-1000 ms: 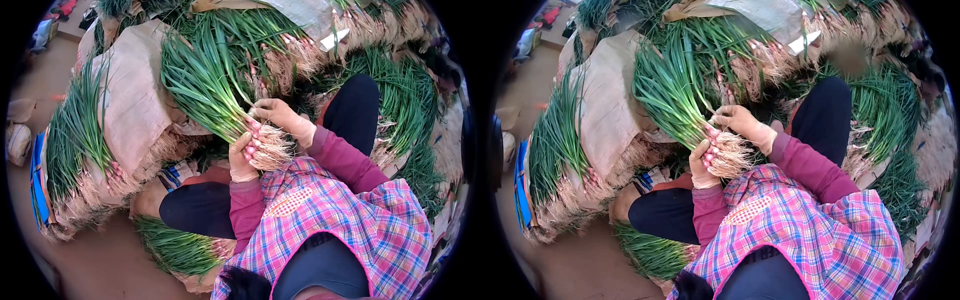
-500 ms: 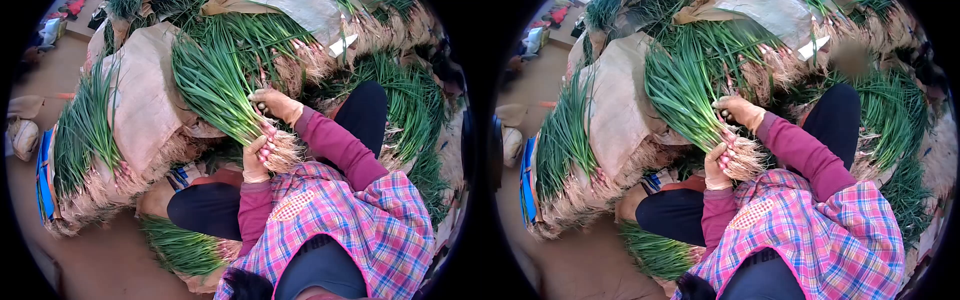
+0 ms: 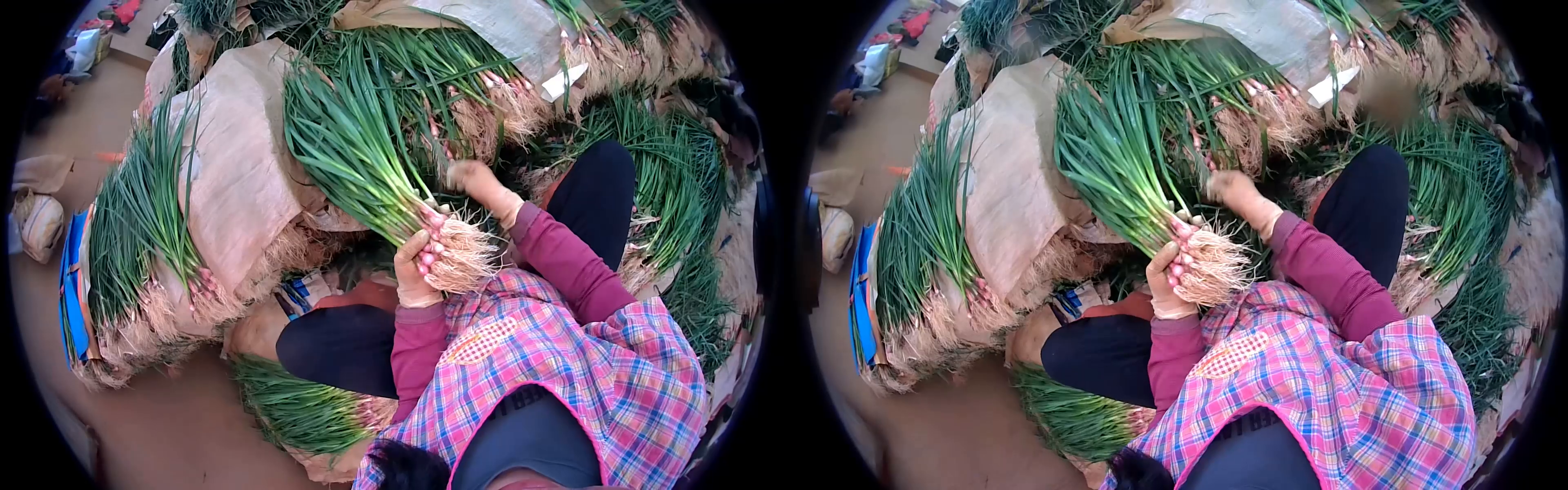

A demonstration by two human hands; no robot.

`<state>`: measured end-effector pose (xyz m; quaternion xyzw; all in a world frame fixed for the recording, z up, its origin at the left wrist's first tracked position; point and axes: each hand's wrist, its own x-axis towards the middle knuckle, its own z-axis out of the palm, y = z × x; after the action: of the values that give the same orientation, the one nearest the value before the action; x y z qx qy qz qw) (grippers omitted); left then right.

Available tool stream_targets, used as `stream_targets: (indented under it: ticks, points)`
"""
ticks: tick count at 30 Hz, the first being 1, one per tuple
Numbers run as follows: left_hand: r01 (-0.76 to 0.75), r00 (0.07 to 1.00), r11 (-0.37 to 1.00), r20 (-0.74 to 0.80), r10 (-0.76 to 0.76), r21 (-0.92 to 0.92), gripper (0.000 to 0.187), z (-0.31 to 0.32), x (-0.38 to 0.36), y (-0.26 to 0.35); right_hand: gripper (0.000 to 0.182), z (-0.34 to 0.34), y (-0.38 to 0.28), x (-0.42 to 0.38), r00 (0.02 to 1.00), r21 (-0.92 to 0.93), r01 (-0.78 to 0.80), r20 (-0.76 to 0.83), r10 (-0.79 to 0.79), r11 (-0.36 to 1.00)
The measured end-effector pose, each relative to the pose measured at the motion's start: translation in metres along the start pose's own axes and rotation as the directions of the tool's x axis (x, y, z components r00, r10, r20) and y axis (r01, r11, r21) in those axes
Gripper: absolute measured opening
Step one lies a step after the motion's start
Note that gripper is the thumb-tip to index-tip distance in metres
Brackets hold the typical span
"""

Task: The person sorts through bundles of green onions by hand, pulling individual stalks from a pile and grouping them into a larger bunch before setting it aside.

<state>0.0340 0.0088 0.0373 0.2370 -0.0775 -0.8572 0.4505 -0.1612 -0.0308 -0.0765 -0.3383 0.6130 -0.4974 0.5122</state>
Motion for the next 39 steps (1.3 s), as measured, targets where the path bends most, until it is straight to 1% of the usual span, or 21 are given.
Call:
stream_targets:
  ticks: [2, 3, 5, 6, 8, 10, 11, 12, 14, 16, 19, 20, 22, 23, 26, 29, 30, 32, 34, 36, 39]
  points:
    - [0.068, 0.998, 0.998, -0.019, -0.068, -0.016, 0.054, -0.019, 0.002, 0.003, 0.021, -0.002, 0.004, -0.013, 0.812, -0.61, 0.307, 0.568, 0.132, 0.731]
    - [0.069, 0.997, 0.998, -0.021, -0.069, -0.002, 0.057, -0.024, 0.001, 0.002, 0.023, 0.002, 0.009, -0.015, 0.827, -0.636, 0.299, 0.545, 0.139, 0.712]
    - [0.067, 0.998, 0.998, -0.021, -0.066, 0.006, 0.061, -0.009, 0.0, 0.0, 0.028, 0.008, -0.032, -0.002, 0.988, -0.668, 0.155, 0.1, -0.119, 0.728]
    - [0.029, 0.999, 0.999, -0.012, -0.03, -0.025, 0.064, 0.008, -0.004, -0.001, 0.028, 0.01, -0.052, 0.014, 0.966, -0.608, 0.052, -0.17, -0.193, 0.792]
    - [0.0, 1.0, 0.999, -0.003, -0.001, -0.047, 0.067, 0.008, -0.007, 0.0, 0.028, 0.007, -0.073, 0.059, 0.957, -0.68, -0.046, -0.239, -0.162, 0.731]
    - [0.125, 0.981, 0.974, 0.173, -0.092, -0.192, 0.071, 0.0, -0.008, 0.011, 0.027, 0.013, -0.087, 0.076, 0.95, -0.691, -0.208, -0.311, -0.025, 0.692]
    - [0.037, 0.981, 0.992, 0.194, -0.012, -0.124, 0.07, 0.009, -0.01, 0.012, 0.025, 0.009, -0.093, 0.075, 0.965, -0.358, -0.195, -0.237, 0.113, 0.913]
    - [-0.016, 0.949, 0.981, 0.305, 0.076, -0.195, 0.068, 0.017, -0.011, 0.013, 0.025, 0.005, -0.099, 0.074, 0.966, -0.361, -0.185, -0.239, 0.102, 0.914]
    - [-0.019, 0.953, 0.979, 0.293, 0.08, -0.204, 0.067, 0.009, -0.008, 0.017, 0.021, 0.004, -0.103, 0.056, 0.986, -0.144, 0.123, -0.091, -0.137, 0.982]
    - [-0.061, 0.991, 0.997, 0.113, 0.067, -0.05, 0.065, 0.013, -0.009, 0.016, 0.016, -0.006, -0.108, 0.003, 0.971, 0.152, -0.008, 0.237, -0.029, 0.988]
    - [0.043, 0.998, 0.989, 0.046, -0.05, 0.14, 0.048, -0.033, 0.007, 0.008, 0.014, 0.008, -0.085, -0.056, 0.939, 0.134, -0.009, 0.343, -0.038, 0.991]
    - [0.072, 0.997, 0.979, 0.015, -0.076, 0.192, 0.046, -0.032, 0.011, 0.003, 0.015, 0.012, -0.087, -0.061, 0.925, 0.218, -0.176, 0.37, 0.085, 0.96]
    - [0.04, 0.999, 0.979, -0.002, -0.041, 0.2, 0.045, -0.026, 0.012, -0.005, 0.015, 0.005, -0.071, -0.04, 0.917, 0.326, -0.266, 0.376, 0.133, 0.907]
    - [0.056, 0.998, 0.985, 0.019, -0.06, 0.165, 0.044, -0.023, 0.012, -0.007, 0.016, 0.004, -0.077, -0.026, 0.875, 0.328, -0.279, 0.475, 0.098, 0.903]
    - [0.091, 0.994, 0.992, 0.051, -0.096, 0.092, 0.046, -0.015, 0.007, -0.006, 0.026, 0.017, -0.07, 0.0, 0.915, 0.664, -0.302, 0.404, 0.012, 0.684]
    - [0.055, 0.995, 0.997, 0.08, -0.06, 0.055, 0.055, -0.014, 0.006, -0.004, 0.034, 0.028, -0.074, 0.002, 0.872, 0.706, -0.428, 0.487, 0.052, 0.564]
    - [0.05, 0.996, 0.999, 0.074, -0.052, 0.016, 0.058, -0.015, 0.004, -0.004, 0.044, 0.029, -0.076, -0.002, 0.824, 0.742, -0.537, 0.564, 0.06, 0.402]
    - [0.047, 0.997, 0.997, 0.057, -0.043, -0.056, 0.066, -0.013, 0.0, -0.003, 0.046, 0.03, -0.079, -0.005, 0.739, 0.746, -0.607, 0.657, -0.151, 0.273]
    - [0.06, 0.996, 0.992, 0.068, -0.052, -0.109, 0.066, -0.007, -0.003, -0.002, 0.047, 0.034, -0.073, 0.005, 0.714, 0.763, -0.585, 0.645, -0.271, 0.273]
    - [0.075, 0.995, 0.975, 0.079, -0.06, -0.211, 0.066, 0.0, -0.004, -0.002, 0.037, 0.049, -0.066, 0.013, 0.725, 0.765, -0.639, 0.632, -0.273, 0.074]
    - [0.102, 0.995, 0.982, 0.029, -0.098, -0.156, 0.058, -0.014, -0.001, 0.001, 0.032, 0.058, -0.066, 0.001, 0.724, 0.747, -0.661, 0.659, -0.202, 0.069]
